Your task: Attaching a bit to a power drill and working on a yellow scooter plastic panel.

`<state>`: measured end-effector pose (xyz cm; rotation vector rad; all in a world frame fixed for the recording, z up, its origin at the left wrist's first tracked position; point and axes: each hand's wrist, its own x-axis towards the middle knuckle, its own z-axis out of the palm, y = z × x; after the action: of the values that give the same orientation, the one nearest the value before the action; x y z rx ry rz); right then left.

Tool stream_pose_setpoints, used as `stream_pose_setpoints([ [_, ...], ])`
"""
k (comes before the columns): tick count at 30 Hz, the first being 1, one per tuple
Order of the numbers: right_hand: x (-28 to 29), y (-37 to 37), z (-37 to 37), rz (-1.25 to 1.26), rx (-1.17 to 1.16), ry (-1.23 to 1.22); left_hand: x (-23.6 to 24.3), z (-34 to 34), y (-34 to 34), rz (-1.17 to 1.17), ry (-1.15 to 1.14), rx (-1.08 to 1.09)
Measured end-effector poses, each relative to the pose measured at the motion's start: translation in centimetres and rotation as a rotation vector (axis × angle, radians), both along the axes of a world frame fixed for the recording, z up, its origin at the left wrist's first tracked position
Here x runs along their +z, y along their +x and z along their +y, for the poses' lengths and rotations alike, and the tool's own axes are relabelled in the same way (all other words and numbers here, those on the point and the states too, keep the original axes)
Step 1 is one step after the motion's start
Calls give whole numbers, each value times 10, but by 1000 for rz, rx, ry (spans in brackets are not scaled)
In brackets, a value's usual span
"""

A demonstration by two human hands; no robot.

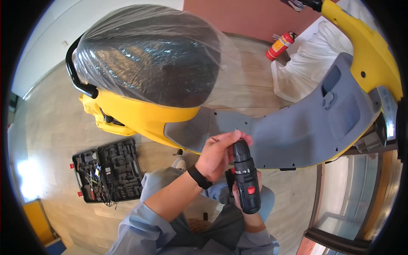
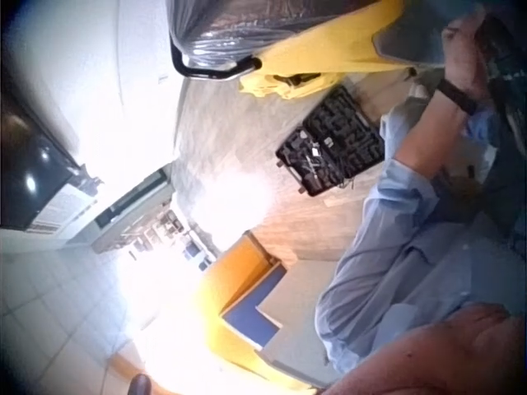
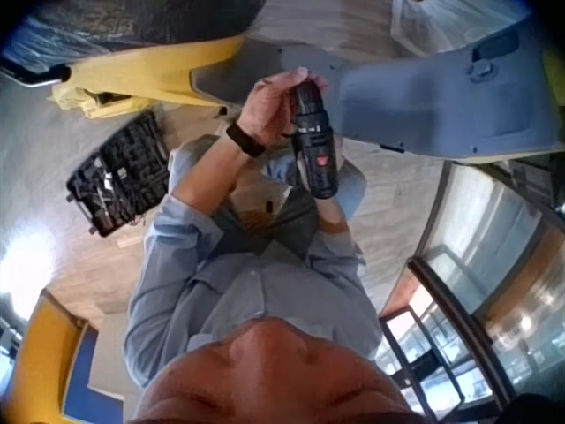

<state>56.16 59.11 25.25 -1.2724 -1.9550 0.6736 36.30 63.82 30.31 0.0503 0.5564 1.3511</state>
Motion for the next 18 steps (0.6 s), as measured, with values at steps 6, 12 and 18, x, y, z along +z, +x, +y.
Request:
stream_pose_setpoints([
  [6, 12, -8, 5, -44, -8, 56, 2, 8, 7, 276, 75, 150],
  [12, 15, 2, -4, 81, -119, -11, 9, 2, 17, 272, 115, 67],
  [18, 7, 5, -2, 170, 11, 90, 10, -1, 22, 170, 115, 55],
])
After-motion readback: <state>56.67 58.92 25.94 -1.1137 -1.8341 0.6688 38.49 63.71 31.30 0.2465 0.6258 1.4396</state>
